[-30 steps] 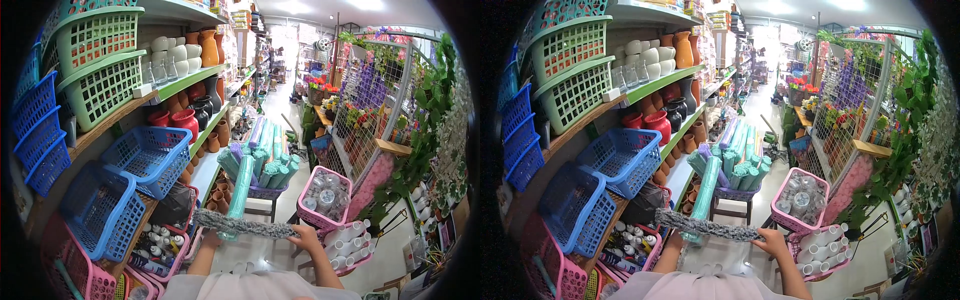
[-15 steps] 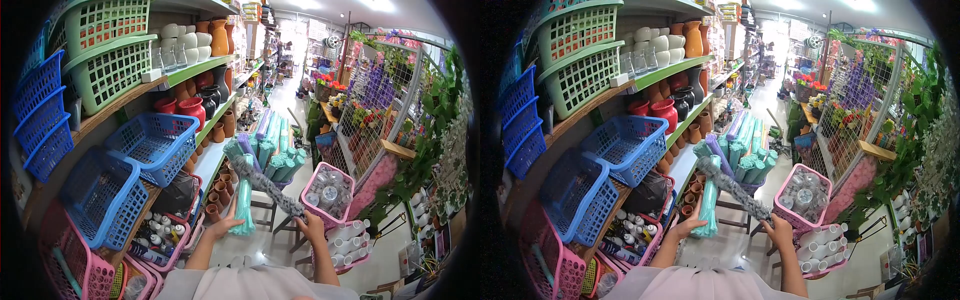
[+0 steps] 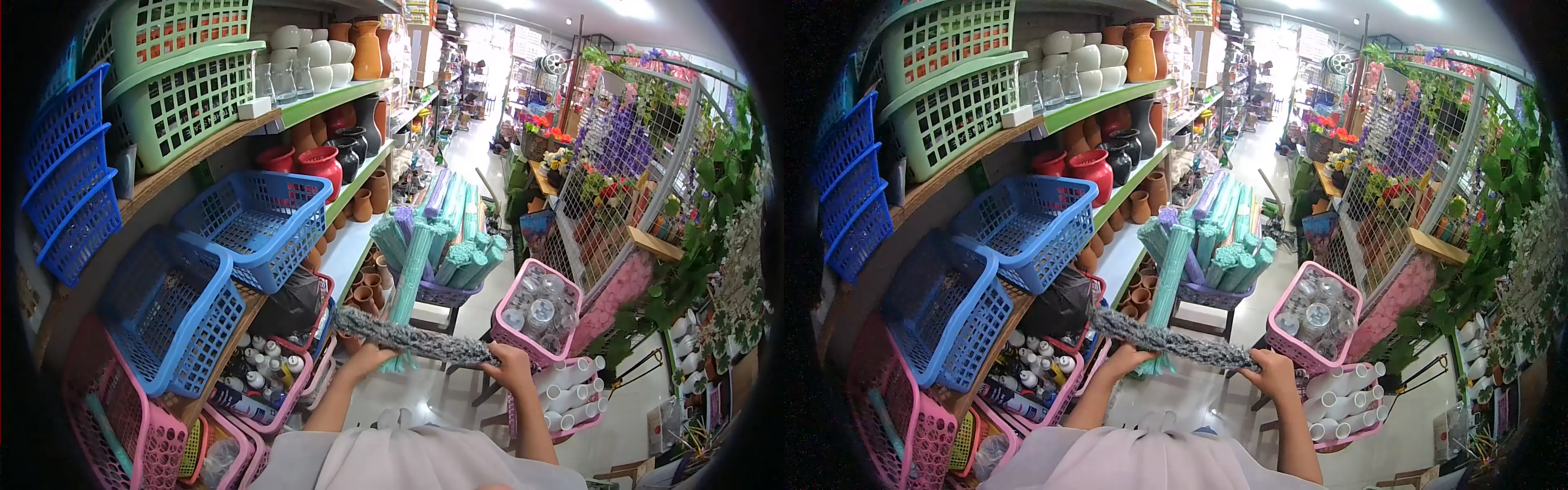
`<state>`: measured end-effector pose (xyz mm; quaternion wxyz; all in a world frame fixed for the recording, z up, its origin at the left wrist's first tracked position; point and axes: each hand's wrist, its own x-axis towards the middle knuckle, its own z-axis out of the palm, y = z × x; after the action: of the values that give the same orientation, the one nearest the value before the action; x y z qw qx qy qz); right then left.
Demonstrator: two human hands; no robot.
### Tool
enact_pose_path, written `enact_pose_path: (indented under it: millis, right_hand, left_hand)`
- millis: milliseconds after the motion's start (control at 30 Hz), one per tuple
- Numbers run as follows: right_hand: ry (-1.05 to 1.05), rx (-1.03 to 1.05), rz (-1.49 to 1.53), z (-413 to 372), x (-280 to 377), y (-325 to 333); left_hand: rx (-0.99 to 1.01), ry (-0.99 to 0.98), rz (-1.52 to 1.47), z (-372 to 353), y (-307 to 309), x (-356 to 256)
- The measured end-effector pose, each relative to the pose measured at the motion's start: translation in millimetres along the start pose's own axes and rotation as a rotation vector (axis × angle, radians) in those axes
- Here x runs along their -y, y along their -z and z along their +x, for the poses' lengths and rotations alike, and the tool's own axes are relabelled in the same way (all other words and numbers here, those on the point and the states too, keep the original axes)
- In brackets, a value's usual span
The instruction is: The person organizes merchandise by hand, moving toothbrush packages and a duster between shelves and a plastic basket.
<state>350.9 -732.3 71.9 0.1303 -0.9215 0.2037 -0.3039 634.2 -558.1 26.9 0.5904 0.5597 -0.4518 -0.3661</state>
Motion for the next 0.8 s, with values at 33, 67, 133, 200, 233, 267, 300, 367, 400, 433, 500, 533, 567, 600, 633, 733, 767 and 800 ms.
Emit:
enact_pose_path:
  millis: [33, 67, 133, 200, 233, 267, 300, 367, 400, 433, 500, 533, 567, 600, 633, 733, 767, 800]
  right_hand:
    - [-0.026, -0.004, -0.005, 0, 0, -2]
    - [-0.025, -0.002, -0.005, 0, 0, -4]
    - [-0.286, -0.039, -0.047, 1, 2, -9]
    - [-0.272, -0.05, -0.011, 0, 6, -15]
    - [-0.258, -0.064, 0.025, 1, 9, -15]
    - [-0.257, -0.064, 0.024, 2, 13, -11]
    - [-0.163, -0.002, 0.022, 3, 17, -4]
    - [-0.104, 0.062, -0.006, 3, 17, 0]
    - [-0.103, 0.065, -0.005, 4, 17, -1]
    - [-0.208, 0.025, 0.028, 6, 18, -2]
    - [-0.339, -0.063, 0.067, 7, 19, -7]
    - [-0.336, -0.059, 0.067, 7, 19, -7]
    - [-0.264, -0.031, 0.056, 6, 19, -7]
    - [-0.192, -0.003, 0.045, 6, 18, -7]
    - [-0.191, 0.0, 0.046, 6, 16, -5]
    - [-0.029, 0.017, 0.038, 12, 14, 2]
    - [-0.17, 0.017, 0.014, 15, 20, 5]
    - [-0.311, 0.017, -0.011, 16, 24, 6]
  left_hand:
    - [-0.01, 0.067, 0.011, -1, 1, -2]
    - [-0.012, 0.068, 0.01, -2, 0, -4]
    - [-0.05, -0.082, -0.104, -1, -3, -7]
    - [-0.094, -0.119, -0.092, -1, -5, -5]
    - [-0.105, -0.057, -0.164, -2, -4, -12]
    - [-0.114, 0.004, -0.235, -2, -4, -17]
    - [-0.115, 0.003, -0.235, -1, 2, -7]
    - [-0.098, 0.179, -0.239, -2, 9, -11]
    - [-0.101, 0.181, -0.239, -4, 8, -12]
    - [-0.131, 0.109, -0.331, -8, 4, -12]
    - [-0.166, -0.045, -0.399, -9, -5, -21]
    - [-0.17, -0.044, -0.401, -9, -4, -23]
    - [-0.134, 0.014, -0.386, -9, -3, -27]
    - [-0.097, 0.073, -0.369, -10, -2, -28]
    - [-0.123, 0.159, -0.205, -7, 5, -16]
    - [-0.209, 0.158, -0.079, -4, 10, 10]
    - [-0.22, 0.075, -0.138, -5, 6, 4]
    - [-0.219, 0.076, -0.138, -6, 5, 2]
